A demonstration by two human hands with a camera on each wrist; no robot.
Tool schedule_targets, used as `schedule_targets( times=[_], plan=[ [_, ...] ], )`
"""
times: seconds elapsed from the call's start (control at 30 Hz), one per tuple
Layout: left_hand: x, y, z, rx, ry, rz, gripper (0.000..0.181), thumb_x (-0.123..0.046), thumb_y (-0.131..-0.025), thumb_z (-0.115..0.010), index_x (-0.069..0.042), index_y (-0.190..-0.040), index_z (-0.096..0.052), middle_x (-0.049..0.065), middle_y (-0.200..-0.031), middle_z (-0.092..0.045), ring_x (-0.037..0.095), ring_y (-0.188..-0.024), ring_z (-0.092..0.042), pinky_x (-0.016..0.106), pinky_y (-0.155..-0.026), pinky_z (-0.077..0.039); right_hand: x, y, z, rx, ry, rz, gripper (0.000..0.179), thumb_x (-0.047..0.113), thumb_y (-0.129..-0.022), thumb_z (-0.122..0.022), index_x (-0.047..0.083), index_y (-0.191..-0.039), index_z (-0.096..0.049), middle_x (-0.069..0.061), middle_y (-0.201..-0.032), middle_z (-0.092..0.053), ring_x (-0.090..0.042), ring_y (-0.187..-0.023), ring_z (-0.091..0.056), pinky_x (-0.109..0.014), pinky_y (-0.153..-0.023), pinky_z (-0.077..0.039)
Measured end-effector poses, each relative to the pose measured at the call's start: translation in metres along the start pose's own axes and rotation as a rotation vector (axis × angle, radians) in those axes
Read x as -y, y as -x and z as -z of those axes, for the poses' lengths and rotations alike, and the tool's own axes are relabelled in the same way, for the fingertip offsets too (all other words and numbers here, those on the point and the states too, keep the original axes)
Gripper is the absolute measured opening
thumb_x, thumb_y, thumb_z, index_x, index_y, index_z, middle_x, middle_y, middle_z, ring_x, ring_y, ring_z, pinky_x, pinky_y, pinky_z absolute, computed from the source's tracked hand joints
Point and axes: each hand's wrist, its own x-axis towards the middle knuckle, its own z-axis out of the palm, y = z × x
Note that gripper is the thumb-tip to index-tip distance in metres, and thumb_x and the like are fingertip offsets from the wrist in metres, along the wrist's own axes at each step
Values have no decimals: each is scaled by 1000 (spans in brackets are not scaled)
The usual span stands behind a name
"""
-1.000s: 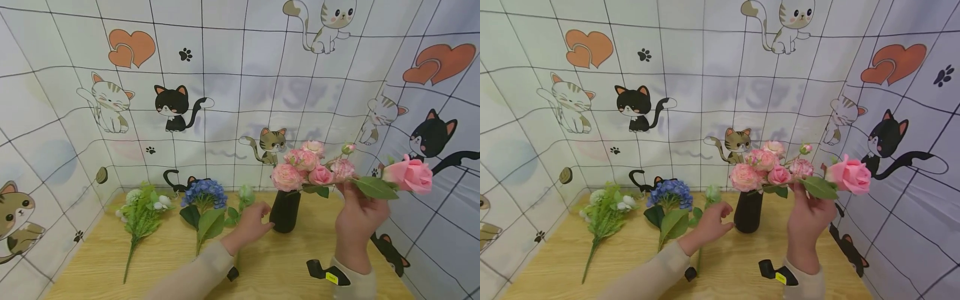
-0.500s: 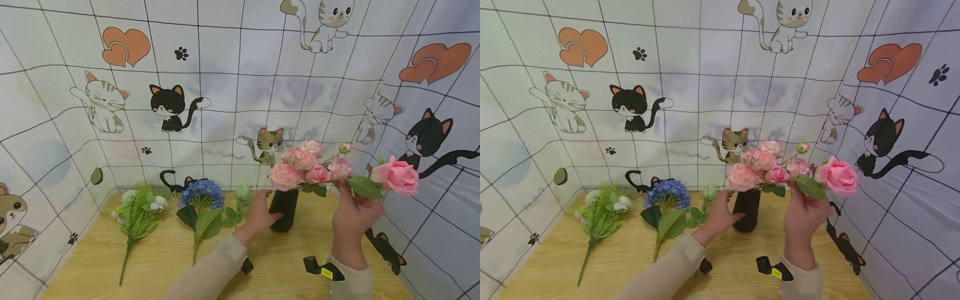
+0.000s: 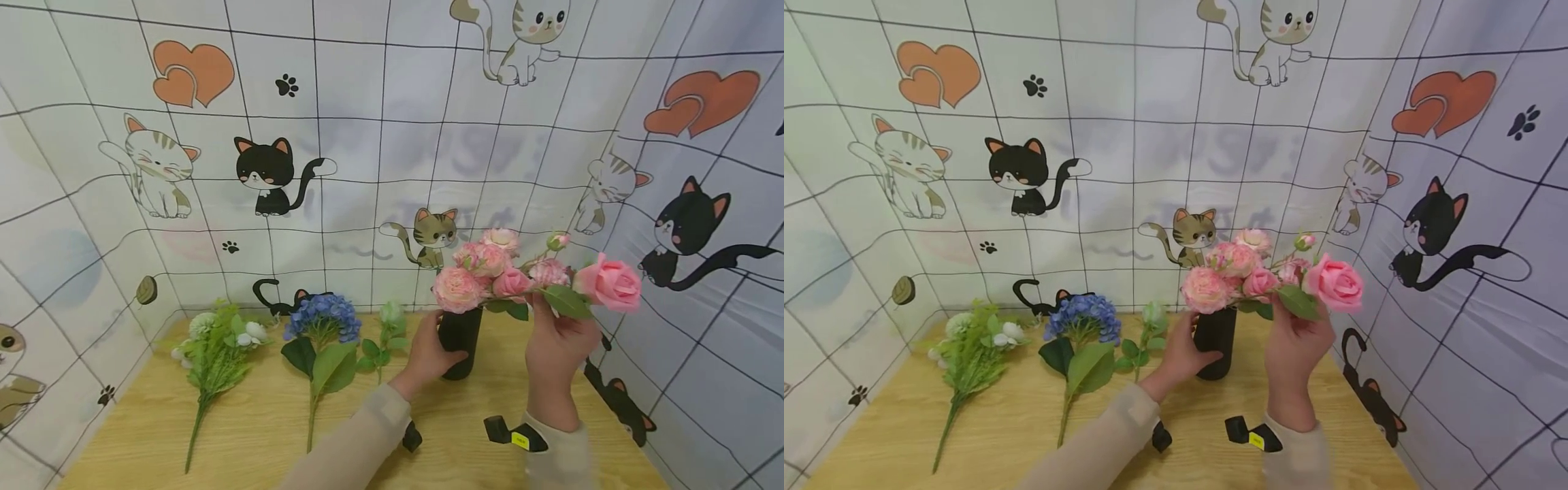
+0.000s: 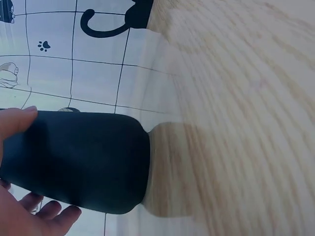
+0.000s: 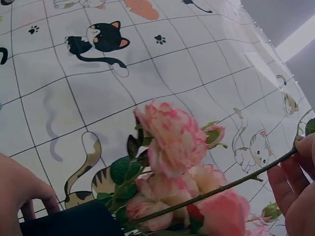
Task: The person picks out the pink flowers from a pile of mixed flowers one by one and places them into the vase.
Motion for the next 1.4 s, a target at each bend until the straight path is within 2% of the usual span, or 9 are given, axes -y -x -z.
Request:
schedule_targets(
  times=[0.2,0.4,0.5,0.6,0.73,0.83,0.9,1.13,1.4],
  plan=[
    [5,2,-6,-12,10,12,90,-29,-84,-93,-13,-155,-40,14,-148,-54,31,-133,-58,51,-109,-52,-24,14,-5,61,178,-70,26,-14,-94,-71,-16,-119,-71,-7,-110,-79,-10,-97,-74,-17,-85,-61],
    [7,4,-10,-17,-16,23,92,-30,-81,-94,-10,-154,-42,13,-146,-57,30,-132,-59,49,-110,-52,-47,21,-4,118,438,-78,21,-7,-90,-79,-8,-111,-78,-21,-94,-80,7,-79,-69,-9,-73,-54],
    [6,6,-10,-8,-6,29,91,-28,-82,-94,-9,-154,-42,14,-145,-57,31,-133,-59,49,-111,-52,-61,26,0,192,589,-61,18,-3,-90,-80,-3,-109,-79,-23,-89,-79,1,-76,-71,-3,-71,-50],
    [5,6,-10,4,5,32,91,-27,-83,-93,-9,-155,-41,15,-146,-56,31,-133,-59,50,-111,-51,-74,31,4,280,724,-48,13,-3,-90,-78,-2,-103,-79,-21,-87,-79,-18,-71,-73,-2,-66,-45],
    [5,7,-10,-1,14,44,90,-26,-82,-93,-9,-155,-42,15,-144,-57,31,-131,-60,50,-110,-53,-86,37,5,346,805,-16,3,-1,-87,-78,-3,-87,-76,-21,-73,-75,-36,-62,-71,-28,-59,-54],
    [7,8,-10,-10,11,48,89,-27,-82,-93,-10,-155,-43,14,-143,-58,30,-130,-61,50,-109,-53,-88,38,6,350,796,-55,9,3,-86,-82,-3,-86,-75,-24,-74,-75,-44,-72,-75,-56,-68,-59],
    [8,7,-11,-12,8,45,89,-27,-83,-92,-10,-154,-43,14,-143,-58,30,-130,-61,49,-109,-53,-86,38,6,350,795,-92,15,5,-84,-84,-5,-91,-77,-27,-83,-77,-49,-85,-76,-66,-78,-58],
    [9,4,-5,6,-1,63,91,-28,-80,-94,-8,-153,-44,14,-142,-60,31,-129,-62,50,-108,-54,-77,34,3,413,884,-164,21,13,-86,-85,-5,-95,-77,-28,-88,-77,-51,-89,-75,-67,-81,-58],
    [0,3,8,53,1,170,80,-18,-80,-92,-4,-146,-49,17,-128,-64,32,-111,-64,47,-92,-57,-65,23,10,696,1040,-282,32,16,-86,-85,-6,-105,-73,-28,-95,-77,-52,-94,-73,-67,-83,-57]
  ],
)
